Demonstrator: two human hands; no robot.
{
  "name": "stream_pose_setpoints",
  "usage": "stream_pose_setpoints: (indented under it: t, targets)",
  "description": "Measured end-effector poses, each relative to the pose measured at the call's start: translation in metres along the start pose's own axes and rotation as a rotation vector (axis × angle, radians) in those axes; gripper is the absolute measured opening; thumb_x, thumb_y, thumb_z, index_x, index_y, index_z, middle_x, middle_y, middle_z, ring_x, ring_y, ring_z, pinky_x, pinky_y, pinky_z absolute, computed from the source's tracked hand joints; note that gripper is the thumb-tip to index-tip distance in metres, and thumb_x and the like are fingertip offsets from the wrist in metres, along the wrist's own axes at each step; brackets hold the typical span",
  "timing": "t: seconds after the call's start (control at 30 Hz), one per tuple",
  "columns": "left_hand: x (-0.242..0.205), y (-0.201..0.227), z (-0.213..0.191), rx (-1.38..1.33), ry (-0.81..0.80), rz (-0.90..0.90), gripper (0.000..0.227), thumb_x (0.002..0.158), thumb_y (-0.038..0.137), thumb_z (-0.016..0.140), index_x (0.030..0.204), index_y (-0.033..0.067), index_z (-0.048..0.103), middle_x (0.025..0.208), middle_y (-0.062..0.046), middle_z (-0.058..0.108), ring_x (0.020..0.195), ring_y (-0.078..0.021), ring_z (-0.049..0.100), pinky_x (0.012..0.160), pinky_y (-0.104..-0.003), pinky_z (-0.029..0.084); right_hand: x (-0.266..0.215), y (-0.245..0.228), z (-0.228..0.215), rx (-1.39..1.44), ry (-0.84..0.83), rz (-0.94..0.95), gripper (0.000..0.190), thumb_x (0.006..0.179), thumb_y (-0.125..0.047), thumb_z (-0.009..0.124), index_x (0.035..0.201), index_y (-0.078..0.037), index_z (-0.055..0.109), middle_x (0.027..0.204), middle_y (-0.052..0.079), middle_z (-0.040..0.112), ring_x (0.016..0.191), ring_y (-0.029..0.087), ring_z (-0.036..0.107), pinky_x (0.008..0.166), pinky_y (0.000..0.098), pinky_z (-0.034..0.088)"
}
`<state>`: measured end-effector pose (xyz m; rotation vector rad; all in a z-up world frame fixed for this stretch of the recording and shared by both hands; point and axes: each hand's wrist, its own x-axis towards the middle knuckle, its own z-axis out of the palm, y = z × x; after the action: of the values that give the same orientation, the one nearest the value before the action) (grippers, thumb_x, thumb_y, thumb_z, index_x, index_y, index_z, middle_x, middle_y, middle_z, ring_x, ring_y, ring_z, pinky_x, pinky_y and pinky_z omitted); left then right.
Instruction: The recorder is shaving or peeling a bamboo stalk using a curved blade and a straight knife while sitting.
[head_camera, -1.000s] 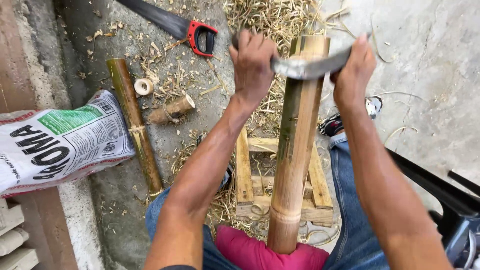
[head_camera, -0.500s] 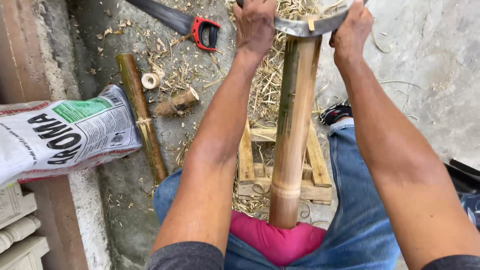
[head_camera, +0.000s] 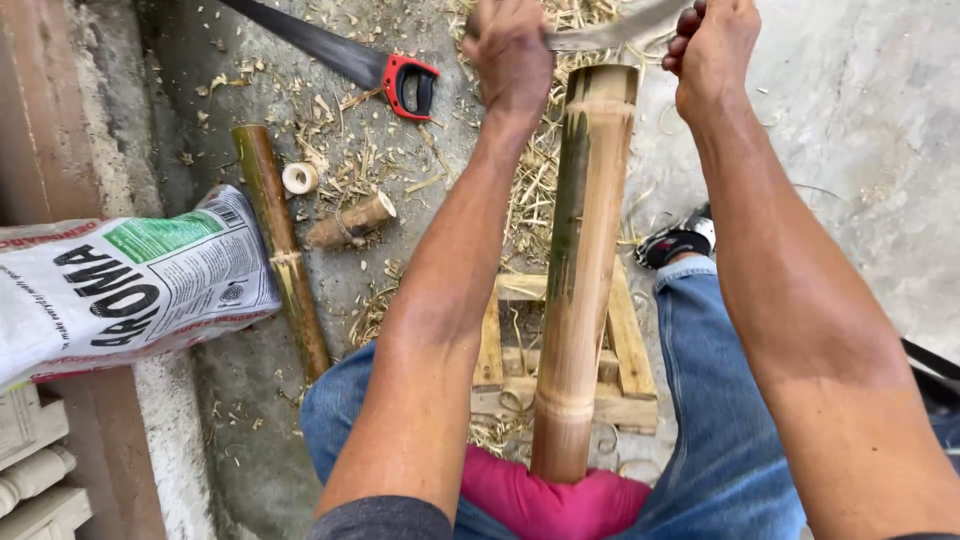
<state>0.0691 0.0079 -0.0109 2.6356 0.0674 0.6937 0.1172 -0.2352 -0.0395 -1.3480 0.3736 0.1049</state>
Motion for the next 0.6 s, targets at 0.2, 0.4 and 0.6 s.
stream_pose_setpoints:
  t: [0.2, 0.4, 0.6]
  targets:
    - [-0.123, 0.004, -0.015, -1.077, -0.073, -1.337, 0.021, 0.091, 0.024, 0.073, 0.083, 0.0070, 0.064, 0.069, -0.002, 0.059, 0.048, -0.0118, 0.045, 0.038, -0.030, 0.038, -0.183, 0.028, -0.035, -0.682, -0.171, -0.174, 0.068, 0.109, -0.052, 0.068, 0.138, 0.003, 0.041, 0.127, 0.018, 0.057, 0.117, 0.023, 0.058, 0.104, 0.0409, 0.050]
    - [-0.204, 0.042, -0.033, -1.302, -0.284, -1.411, 0.026, 0.094, 0.027, 0.073, 0.086, 0.0042, 0.062, 0.066, -0.001, 0.058, 0.044, -0.0116, 0.049, 0.036, -0.029, 0.043, -0.359, 0.017, 0.006, -0.758, -0.101, 0.290, 0.120, 0.063, -0.050, 0.092, 0.147, 0.004, 0.025, 0.130, 0.026, 0.057, 0.114, 0.031, 0.064, 0.097, 0.0434, 0.053]
    - [-0.197, 0.066, -0.047, -1.561, -0.405, -1.601, 0.025, 0.098, 0.023, 0.067, 0.093, -0.0017, 0.068, 0.076, -0.006, 0.069, 0.059, -0.0151, 0.063, 0.053, -0.031, 0.054, -0.361, 0.018, -0.001, -0.650, -0.045, 0.317, 0.092, 0.063, -0.032, 0.092, 0.136, 0.000, 0.045, 0.116, 0.016, 0.068, 0.103, 0.025, 0.070, 0.089, 0.0404, 0.058]
